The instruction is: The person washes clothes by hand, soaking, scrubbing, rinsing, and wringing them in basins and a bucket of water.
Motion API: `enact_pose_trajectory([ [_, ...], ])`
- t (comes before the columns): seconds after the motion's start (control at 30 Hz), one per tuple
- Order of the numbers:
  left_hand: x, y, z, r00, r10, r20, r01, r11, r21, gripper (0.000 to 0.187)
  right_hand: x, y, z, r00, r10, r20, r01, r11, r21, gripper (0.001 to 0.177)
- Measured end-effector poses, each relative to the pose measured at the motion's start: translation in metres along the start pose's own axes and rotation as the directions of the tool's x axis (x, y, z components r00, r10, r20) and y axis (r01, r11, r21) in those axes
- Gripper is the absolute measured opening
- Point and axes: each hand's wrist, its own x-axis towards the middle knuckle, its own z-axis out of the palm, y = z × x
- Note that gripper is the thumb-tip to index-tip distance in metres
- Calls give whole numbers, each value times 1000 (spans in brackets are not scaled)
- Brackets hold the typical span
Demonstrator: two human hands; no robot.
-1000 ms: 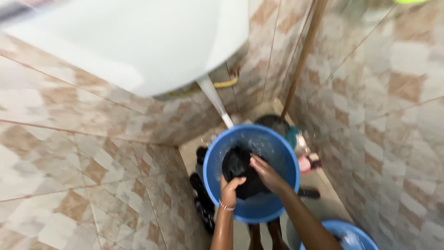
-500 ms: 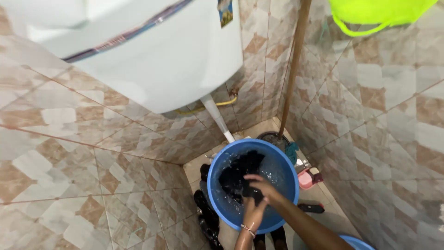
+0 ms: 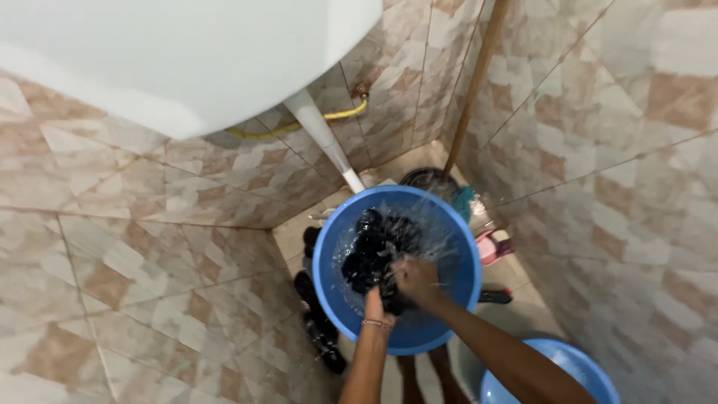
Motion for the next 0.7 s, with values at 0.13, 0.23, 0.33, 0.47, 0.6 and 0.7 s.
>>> enact_pose_trajectory([
  [0.13, 25, 6, -15, 988, -14, -154, 23, 998, 56, 39, -12, 7, 31, 955, -293, -37, 295, 951, 90, 8],
  [0.23, 9, -4, -20, 974, 70, -217, -41, 990, 133, 42, 18, 73, 37, 1000, 5, -13, -3, 981, 193, 8],
  [0.33, 1, -3, 8, 954, 267, -140, -226, 941, 253, 45, 40, 121, 48, 990, 140, -9, -131, 944, 302, 9],
  [0.47, -35, 24, 21, 929, 345, -130, -249, 846, 471, 48, 56, 186, 62, 887, 276, -371, -182, 946, 269, 20],
  [0.6, -56, 19, 24, 958, 230, -168, -128, 874, 468, 49, 23, 171, 142, 775, 238, -586, -271, 962, 33, 46],
  [0.7, -55, 6, 33, 970, 133, -203, 2, 832, 554, 46, 5, 194, 149, 969, 52, -242, 11, 968, 250, 61],
])
